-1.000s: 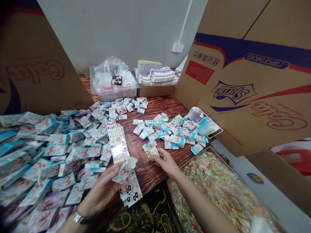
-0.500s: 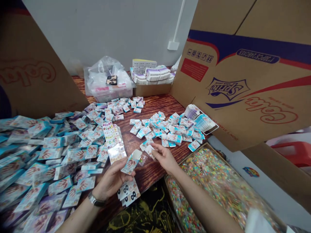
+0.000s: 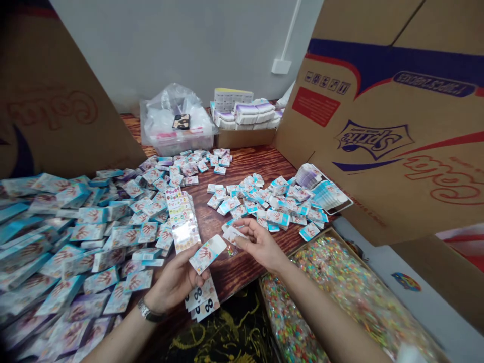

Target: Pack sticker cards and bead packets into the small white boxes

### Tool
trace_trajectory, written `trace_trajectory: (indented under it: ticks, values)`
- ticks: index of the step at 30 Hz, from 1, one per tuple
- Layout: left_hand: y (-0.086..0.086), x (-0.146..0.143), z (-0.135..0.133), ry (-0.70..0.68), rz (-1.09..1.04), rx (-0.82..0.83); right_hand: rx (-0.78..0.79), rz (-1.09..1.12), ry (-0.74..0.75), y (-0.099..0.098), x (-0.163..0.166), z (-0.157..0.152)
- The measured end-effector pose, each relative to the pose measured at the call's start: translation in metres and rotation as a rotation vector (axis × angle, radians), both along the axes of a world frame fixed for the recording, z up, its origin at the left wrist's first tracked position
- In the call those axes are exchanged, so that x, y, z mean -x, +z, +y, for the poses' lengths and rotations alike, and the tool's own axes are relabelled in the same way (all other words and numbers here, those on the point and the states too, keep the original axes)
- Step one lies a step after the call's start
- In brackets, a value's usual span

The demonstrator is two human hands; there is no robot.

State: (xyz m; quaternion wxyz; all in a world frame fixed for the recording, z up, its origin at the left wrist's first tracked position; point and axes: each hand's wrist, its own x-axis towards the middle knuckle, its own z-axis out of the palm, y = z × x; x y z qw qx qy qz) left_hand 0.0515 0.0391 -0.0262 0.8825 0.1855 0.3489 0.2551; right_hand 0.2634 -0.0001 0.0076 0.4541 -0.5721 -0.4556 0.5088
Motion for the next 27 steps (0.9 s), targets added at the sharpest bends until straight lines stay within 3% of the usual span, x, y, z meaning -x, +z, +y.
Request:
trace_trajectory:
  ticks: [4, 10, 16, 19, 22, 27]
  values:
    - [0.001, 0.007, -0.002, 0.062, -0.026, 0.051, -0.142, -0.300, 0.177, 0.014, 0.008, 0.008]
    - [0.004, 0.019, -0.005, 0.116, -0.078, 0.104, -0.711, -0.903, 0.341, 0.012, 0.018, 0.018]
    - [0.007, 0.024, -0.007, 0.115, -0.092, 0.127, -0.884, -1.030, 0.545, 0.010, 0.020, 0.018]
    - [0.011, 0.023, -0.008, 0.100, -0.020, 0.057, -0.885, -0.997, 0.648, 0.017, 0.023, 0.018]
    - [0.012, 0.022, -0.009, 0.120, 0.046, -0.051, -0.771, -0.885, 0.645, 0.025, 0.030, 0.018]
    - [0.013, 0.023, -0.009, 0.062, 0.128, -0.229, -0.449, -0.592, 0.380, 0.021, 0.047, 0.015]
